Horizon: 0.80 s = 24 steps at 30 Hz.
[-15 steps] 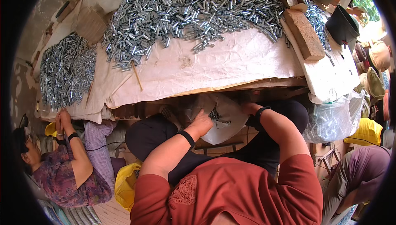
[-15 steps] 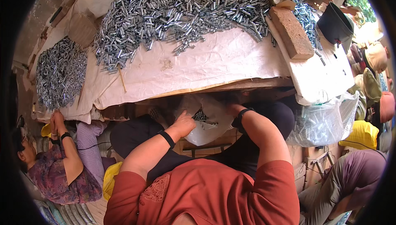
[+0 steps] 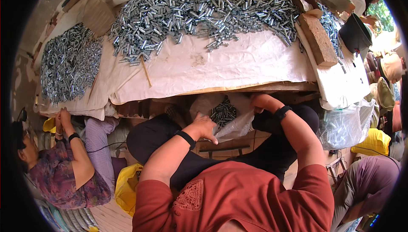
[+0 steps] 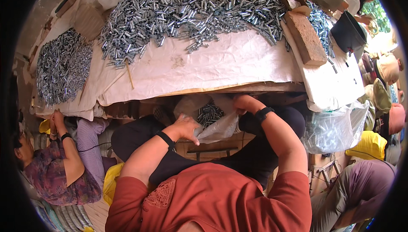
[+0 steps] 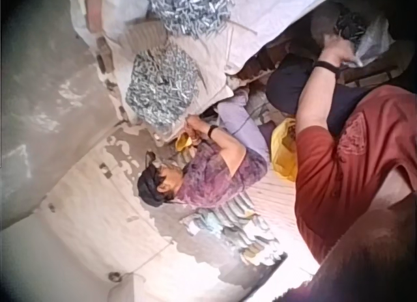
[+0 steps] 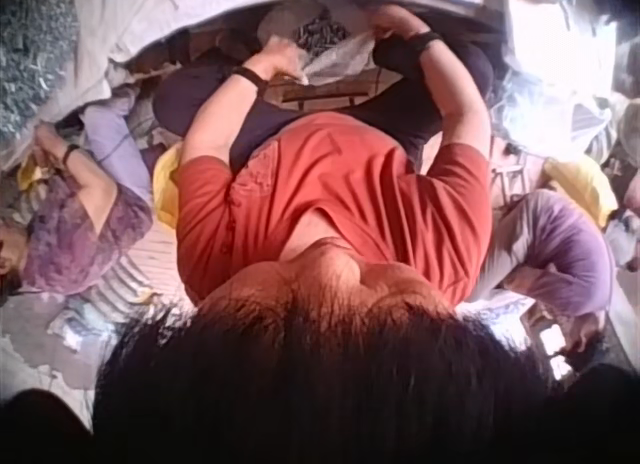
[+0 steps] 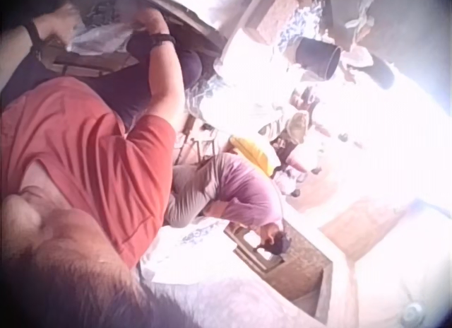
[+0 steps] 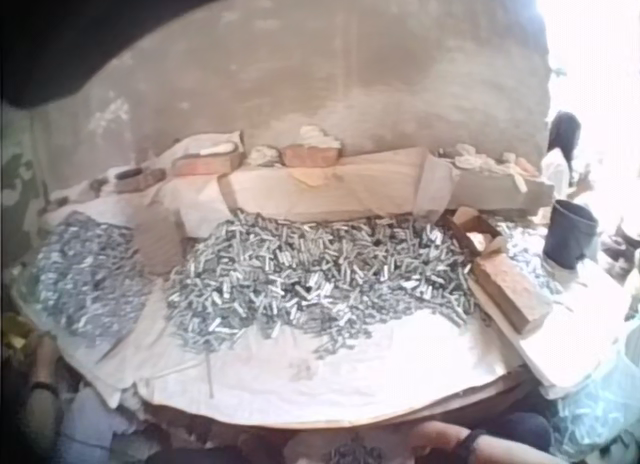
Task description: Sorting and inspecting small metal bolts or screws from a large pile on a workbench.
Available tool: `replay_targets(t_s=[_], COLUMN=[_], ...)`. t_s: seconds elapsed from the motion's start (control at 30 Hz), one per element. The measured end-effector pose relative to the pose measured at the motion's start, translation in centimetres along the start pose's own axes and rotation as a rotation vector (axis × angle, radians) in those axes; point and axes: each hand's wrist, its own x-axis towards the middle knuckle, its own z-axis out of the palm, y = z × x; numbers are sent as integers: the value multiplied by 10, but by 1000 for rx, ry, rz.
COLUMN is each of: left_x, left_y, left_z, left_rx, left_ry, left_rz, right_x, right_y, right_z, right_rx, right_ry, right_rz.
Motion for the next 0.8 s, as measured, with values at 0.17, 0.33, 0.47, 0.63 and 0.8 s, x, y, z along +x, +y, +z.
replay_targets(t_s=[0.17,0.33,0.47,0.63,0.8], left_x=[16,-22,-67,-37,-48], left_y=[-20,-9,-9,2,0], left_z=[36,-31,-65,-57,-38], left_rx=[279,217,219,220,145], left_ry=[14,254,398,284,228], left_rz=[64,103,77,88,98], right_x=[10,-38,-76,-4,-78], right_y=[-10,-37,-52,44,-52], right_z=[5,1,-3,4,35], right_rx=[10,81,271,-858,-822], right_ry=[-13,-21,143,-295,4], right_rz=[74,27,-150,-409,-185])
